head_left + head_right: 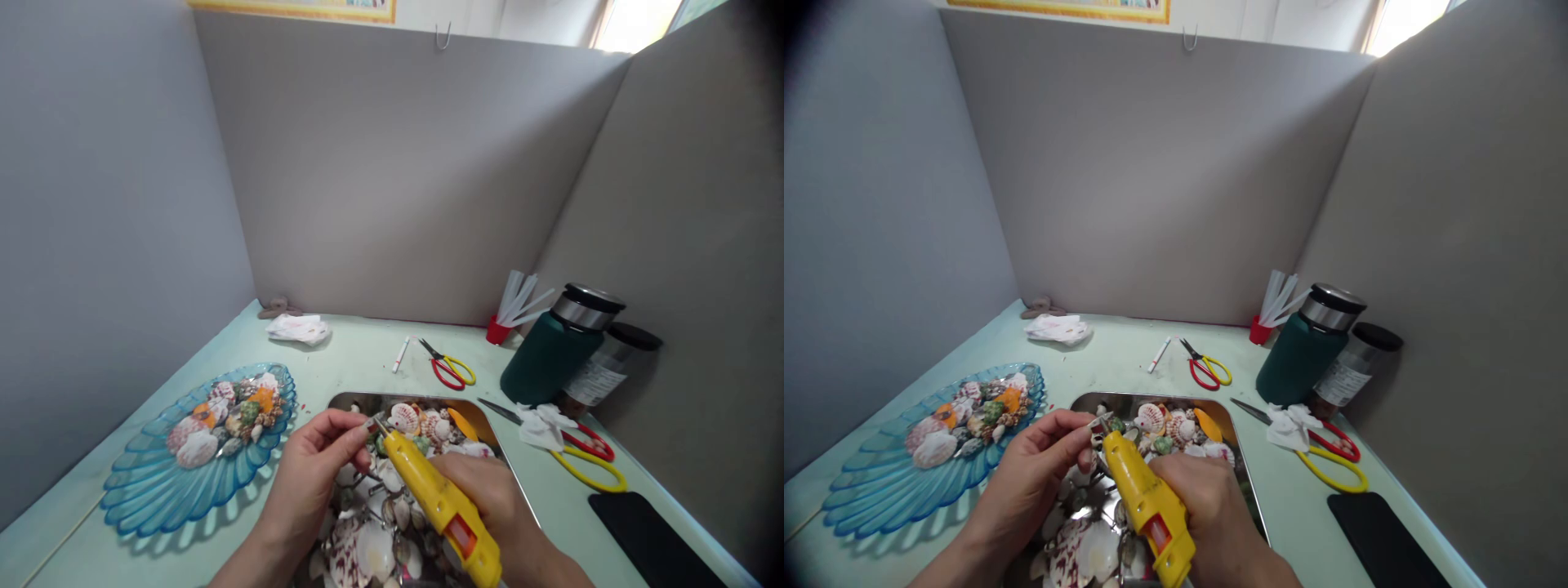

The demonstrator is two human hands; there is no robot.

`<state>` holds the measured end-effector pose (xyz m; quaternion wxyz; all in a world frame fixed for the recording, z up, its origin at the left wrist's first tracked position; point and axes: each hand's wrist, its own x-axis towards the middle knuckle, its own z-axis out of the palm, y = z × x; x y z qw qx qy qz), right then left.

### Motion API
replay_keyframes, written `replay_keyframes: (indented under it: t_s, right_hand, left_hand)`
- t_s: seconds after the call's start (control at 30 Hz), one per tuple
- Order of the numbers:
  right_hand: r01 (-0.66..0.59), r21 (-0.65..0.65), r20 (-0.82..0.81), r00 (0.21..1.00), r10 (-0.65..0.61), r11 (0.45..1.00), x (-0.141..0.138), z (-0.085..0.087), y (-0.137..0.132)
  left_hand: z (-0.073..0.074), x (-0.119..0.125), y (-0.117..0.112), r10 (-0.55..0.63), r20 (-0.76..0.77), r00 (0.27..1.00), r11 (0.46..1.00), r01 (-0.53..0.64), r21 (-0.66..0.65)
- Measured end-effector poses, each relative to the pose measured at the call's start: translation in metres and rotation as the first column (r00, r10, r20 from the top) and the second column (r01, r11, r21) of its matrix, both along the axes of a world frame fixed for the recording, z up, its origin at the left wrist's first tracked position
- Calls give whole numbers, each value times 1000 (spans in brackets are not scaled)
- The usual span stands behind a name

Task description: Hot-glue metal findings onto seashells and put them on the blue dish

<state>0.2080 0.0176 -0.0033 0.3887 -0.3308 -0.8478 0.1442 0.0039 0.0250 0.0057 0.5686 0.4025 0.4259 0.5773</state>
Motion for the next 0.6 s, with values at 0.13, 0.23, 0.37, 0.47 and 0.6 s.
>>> replay_keyframes:
  t_s: [0.13,0.23,0.37,0.47,0.6]
  right_hand:
    - [1,-7,-14,1000,-1,1000,-1,7,0]
    - [10,-12,0,1000,-10,1000,-1,9,-1]
    - [20,-20,-30,999,-21,1000,-2,7,-2]
    - [18,-32,-17,1000,-18,999,-2,6,-2]
    - [19,-52,-19,1000,-20,998,-2,7,-2]
  left_hand:
    - [-1,0,0,5,-8,1000,1000,-5,9]
    - [-1,0,0,11,-8,1000,1000,-11,4]
    - [0,0,0,12,-17,1000,1000,-11,4]
    - [0,-1,0,10,-24,1000,1000,-10,5]
    - [0,-1,0,10,-27,1000,1000,-10,1]
